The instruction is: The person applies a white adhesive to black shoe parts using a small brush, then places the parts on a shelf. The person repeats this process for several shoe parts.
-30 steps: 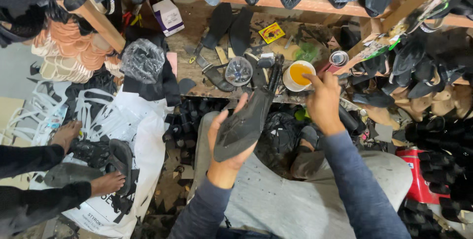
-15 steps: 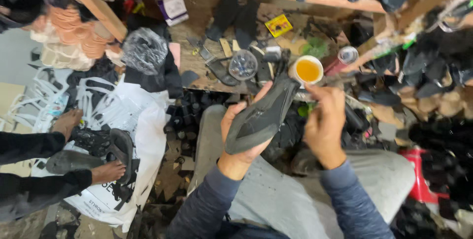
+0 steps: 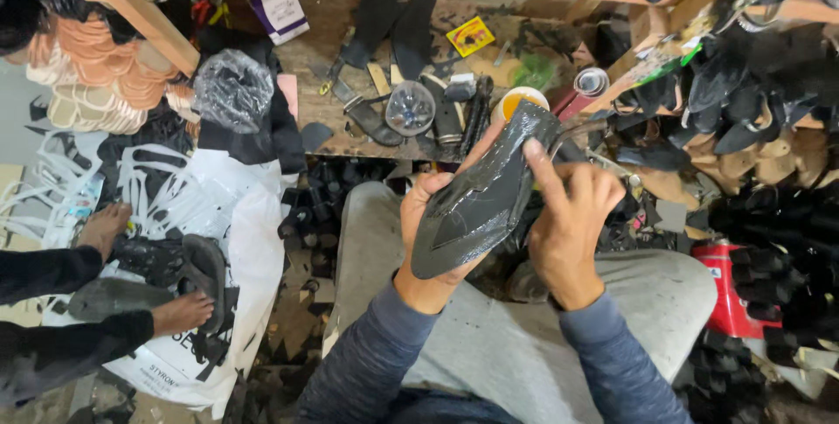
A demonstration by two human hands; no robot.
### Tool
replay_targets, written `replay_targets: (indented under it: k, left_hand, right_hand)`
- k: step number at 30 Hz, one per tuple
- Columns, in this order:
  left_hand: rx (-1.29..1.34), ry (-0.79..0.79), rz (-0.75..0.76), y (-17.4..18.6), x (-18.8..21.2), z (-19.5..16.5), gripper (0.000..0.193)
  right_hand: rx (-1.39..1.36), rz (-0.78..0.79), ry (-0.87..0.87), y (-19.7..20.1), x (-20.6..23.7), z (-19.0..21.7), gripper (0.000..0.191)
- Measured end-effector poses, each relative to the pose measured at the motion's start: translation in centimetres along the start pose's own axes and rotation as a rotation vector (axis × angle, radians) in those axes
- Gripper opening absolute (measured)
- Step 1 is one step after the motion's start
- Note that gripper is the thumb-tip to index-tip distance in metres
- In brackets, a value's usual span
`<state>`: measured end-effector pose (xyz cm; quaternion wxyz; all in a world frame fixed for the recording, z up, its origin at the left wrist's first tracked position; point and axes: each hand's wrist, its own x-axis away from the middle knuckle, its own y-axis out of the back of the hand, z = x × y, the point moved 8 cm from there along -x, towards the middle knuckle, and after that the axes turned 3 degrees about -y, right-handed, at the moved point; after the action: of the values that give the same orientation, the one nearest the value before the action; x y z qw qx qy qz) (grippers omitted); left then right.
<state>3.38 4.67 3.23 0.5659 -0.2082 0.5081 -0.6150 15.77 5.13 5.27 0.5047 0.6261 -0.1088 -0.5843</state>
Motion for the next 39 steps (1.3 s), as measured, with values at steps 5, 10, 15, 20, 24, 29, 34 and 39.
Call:
replay_targets:
  k: [5, 10, 15, 20, 24, 29, 34, 39]
  left_hand:
    - [-0.133, -0.090, 0.002, 0.9, -0.3, -1.6, 0.085]
    - [-0.258, -0.108, -0.059, 2.2, -0.3, -2.3, 0.089]
    - [-0.229, -0.131, -0.022, 2.2, -0.7, -1.6, 0.089]
    - [-0.384, -0.130, -0.047, 2.2, -0.7, -2.7, 0.086]
    - [-0.334, -0.065, -0.078, 3.2, 0.0, -1.8, 0.087]
    - [-0.337, -0.054, -0.030, 2.7, -0.2, -2.1, 0.084]
    - [-0.403, -0.001, -0.060, 1.9, 0.9, -2.2, 0.088]
    - [-0.307, 0.015, -0.111, 1.8, 1.5, -1.7, 0.089]
  right_hand:
    - [-0.163, 0.046, 0.008, 0.3, 2.5, 3.8, 0.070]
    - [-0.439, 0.165, -0.093, 2.8, 1.7, 5.8, 0.073]
    - [-0.300, 0.098, -0.207, 2.5, -0.4, 4.9, 0.079]
    - [-0.193, 0.119, 0.037, 2.5, 1.5, 7.2, 0.074]
    - [-0.070, 0.147, -0.109, 1.4, 0.1, 3.2, 0.076]
    - [-0.310, 0.235, 0.010, 0.6, 2.5, 6.4, 0.073]
    - [-0.192, 0.148, -0.053, 0.0, 0.7, 2.0, 0.080]
    - [-0.152, 0.115, -0.153, -0.3, -1.7, -3.3, 0.090]
